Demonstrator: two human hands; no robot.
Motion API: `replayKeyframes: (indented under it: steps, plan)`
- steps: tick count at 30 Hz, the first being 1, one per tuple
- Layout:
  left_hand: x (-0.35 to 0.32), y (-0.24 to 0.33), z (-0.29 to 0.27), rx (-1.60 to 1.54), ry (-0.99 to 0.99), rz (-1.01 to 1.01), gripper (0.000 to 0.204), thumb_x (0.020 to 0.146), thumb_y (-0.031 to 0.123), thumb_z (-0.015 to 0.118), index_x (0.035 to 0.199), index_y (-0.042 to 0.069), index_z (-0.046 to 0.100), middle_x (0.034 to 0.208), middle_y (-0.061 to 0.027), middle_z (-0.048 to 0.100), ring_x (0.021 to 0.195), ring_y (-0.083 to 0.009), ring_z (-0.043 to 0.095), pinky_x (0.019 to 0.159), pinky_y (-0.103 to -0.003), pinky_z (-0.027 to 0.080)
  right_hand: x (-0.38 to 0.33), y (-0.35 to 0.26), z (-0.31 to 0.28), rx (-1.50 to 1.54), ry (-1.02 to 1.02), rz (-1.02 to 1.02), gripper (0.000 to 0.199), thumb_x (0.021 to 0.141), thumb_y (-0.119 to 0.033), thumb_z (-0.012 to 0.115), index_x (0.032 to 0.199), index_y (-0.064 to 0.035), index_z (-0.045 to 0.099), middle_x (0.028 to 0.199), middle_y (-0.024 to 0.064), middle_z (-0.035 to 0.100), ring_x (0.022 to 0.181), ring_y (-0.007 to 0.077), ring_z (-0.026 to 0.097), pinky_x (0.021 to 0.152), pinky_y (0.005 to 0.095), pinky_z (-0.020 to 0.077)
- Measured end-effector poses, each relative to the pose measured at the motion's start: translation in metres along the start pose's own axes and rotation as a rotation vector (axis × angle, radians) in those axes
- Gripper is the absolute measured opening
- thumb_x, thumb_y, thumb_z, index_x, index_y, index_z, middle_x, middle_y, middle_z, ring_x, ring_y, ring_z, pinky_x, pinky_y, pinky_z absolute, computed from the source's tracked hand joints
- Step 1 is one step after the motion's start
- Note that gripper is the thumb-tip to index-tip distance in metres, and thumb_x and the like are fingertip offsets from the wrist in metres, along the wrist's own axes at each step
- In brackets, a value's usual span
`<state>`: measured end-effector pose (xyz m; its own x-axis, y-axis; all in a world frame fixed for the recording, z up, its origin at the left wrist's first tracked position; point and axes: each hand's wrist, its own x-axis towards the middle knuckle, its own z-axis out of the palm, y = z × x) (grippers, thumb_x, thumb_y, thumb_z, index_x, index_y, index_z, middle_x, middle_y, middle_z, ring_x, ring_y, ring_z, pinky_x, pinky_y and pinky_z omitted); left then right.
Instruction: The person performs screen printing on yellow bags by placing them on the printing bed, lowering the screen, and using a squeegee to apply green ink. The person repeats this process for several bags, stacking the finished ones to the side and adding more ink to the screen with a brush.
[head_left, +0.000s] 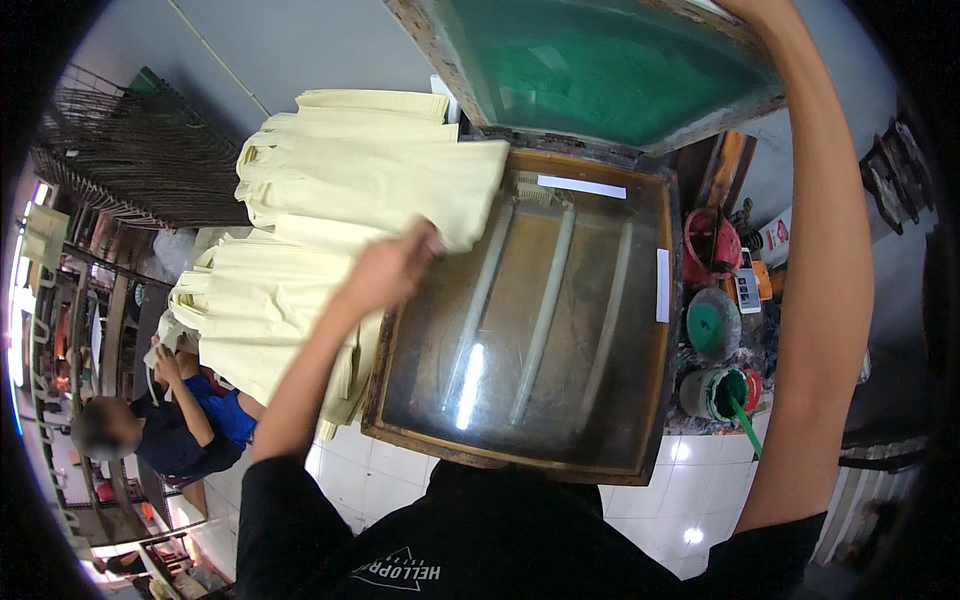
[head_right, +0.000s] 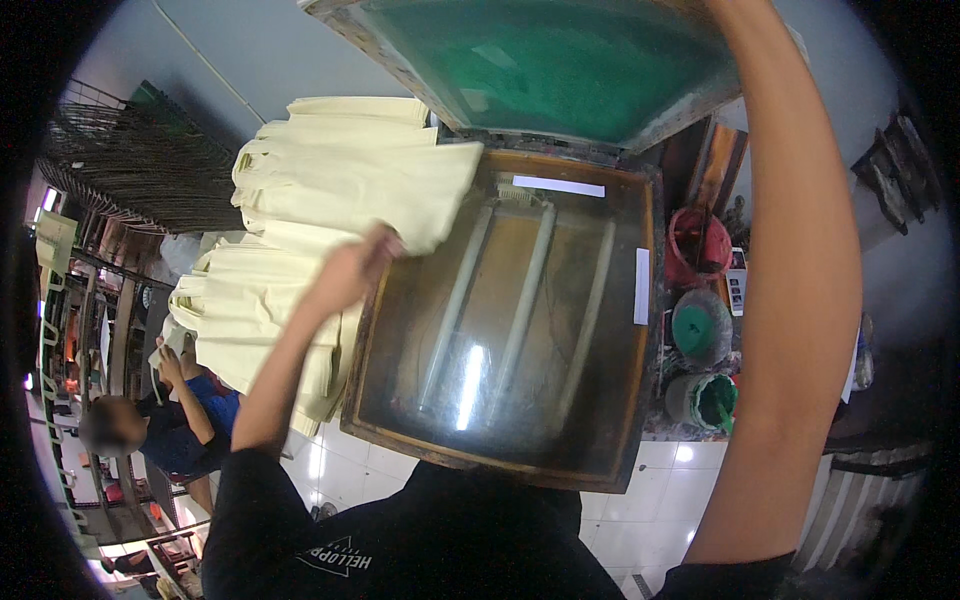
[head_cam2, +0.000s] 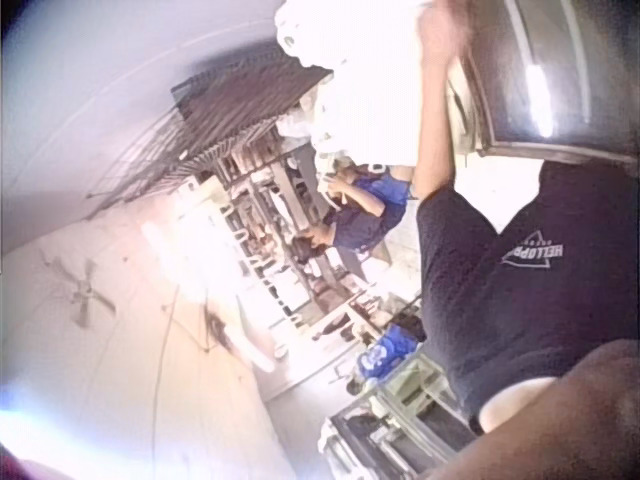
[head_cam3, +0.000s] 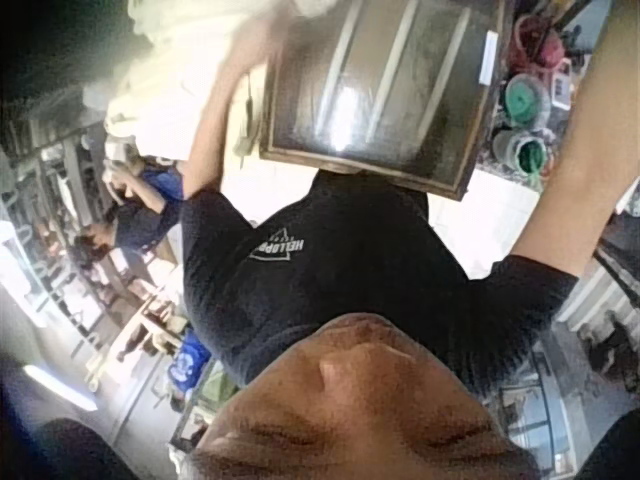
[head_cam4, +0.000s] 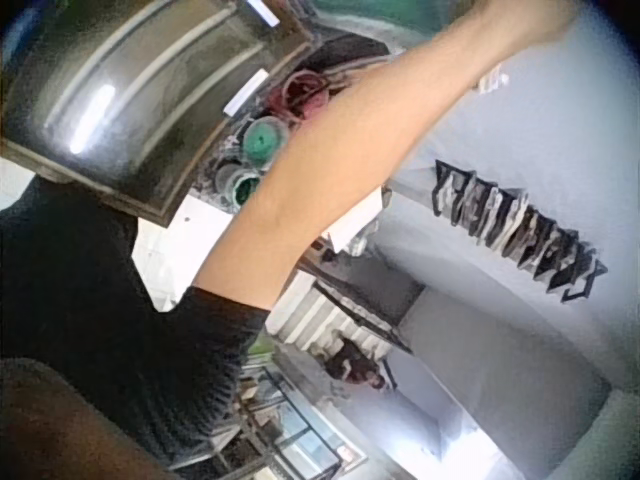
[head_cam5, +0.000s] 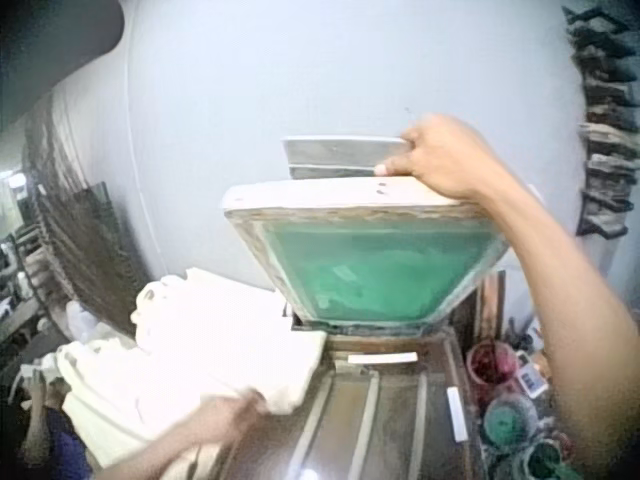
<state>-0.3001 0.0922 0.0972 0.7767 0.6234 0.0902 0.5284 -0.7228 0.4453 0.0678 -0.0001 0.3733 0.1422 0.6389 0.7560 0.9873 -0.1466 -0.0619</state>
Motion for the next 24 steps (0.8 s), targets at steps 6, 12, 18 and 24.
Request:
replayKeyframes:
  steps: [6, 12, 18, 24]
  plan:
    - [-0.047, 0.089, 0.181, -0.278, -0.076, 0.351, 0.033, 0.104, 0.022, 0.055, 0.132, 0.003, 0.053, 0.155, -0.0253, 0.042, 0.148, -0.0441, 0.032, 0.126, -0.053, 0.018, 0.008, -0.014, -0.007, 0.035, -0.082, -0.031, 0.051, 0.081, -0.041, 0.08, 0.098, 0.0068, 0.077, 0.087, 0.0276, 0.074, 0.077, 0.0374, 0.072, 0.076, 0.0449, 0.0558]
    - [-0.023, 0.177, 0.201, -0.471, -0.193, 0.177, 0.034, 0.105, 0.023, 0.053, 0.129, 0.0, 0.047, 0.15, -0.0275, 0.046, 0.15, -0.0454, 0.028, 0.125, -0.054, 0.017, -0.001, -0.004, -0.002, 0.095, -0.035, -0.054, 0.049, 0.083, -0.036, 0.079, 0.106, 0.0068, 0.076, 0.099, 0.0259, 0.075, 0.091, 0.0362, 0.073, 0.083, 0.0447, 0.0562]
    - [0.075, 0.15, 0.175, -0.432, 0.06, 0.179, 0.051, 0.102, 0.027, 0.057, 0.144, 0.002, 0.044, 0.149, -0.0292, 0.046, 0.145, -0.0434, 0.036, 0.122, -0.054, 0.025, -0.003, -0.006, -0.01, 0.057, -0.062, -0.009, 0.048, 0.083, -0.037, 0.079, 0.105, 0.0049, 0.077, 0.1, 0.0268, 0.074, 0.093, 0.0397, 0.072, 0.085, 0.0458, 0.0553]
    - [0.139, 0.145, 0.21, 0.182, -0.112, -0.006, 0.089, 0.092, 0.072, 0.051, 0.162, 0.021, 0.028, 0.169, -0.0247, 0.008, 0.157, -0.0414, 0.002, 0.123, -0.064, 0.002, -0.008, -0.004, -0.003, 0.094, -0.024, -0.073, 0.043, 0.082, -0.038, 0.078, 0.098, 0.0024, 0.078, 0.098, 0.0264, 0.073, 0.094, 0.0413, 0.071, 0.085, 0.0468, 0.0547]
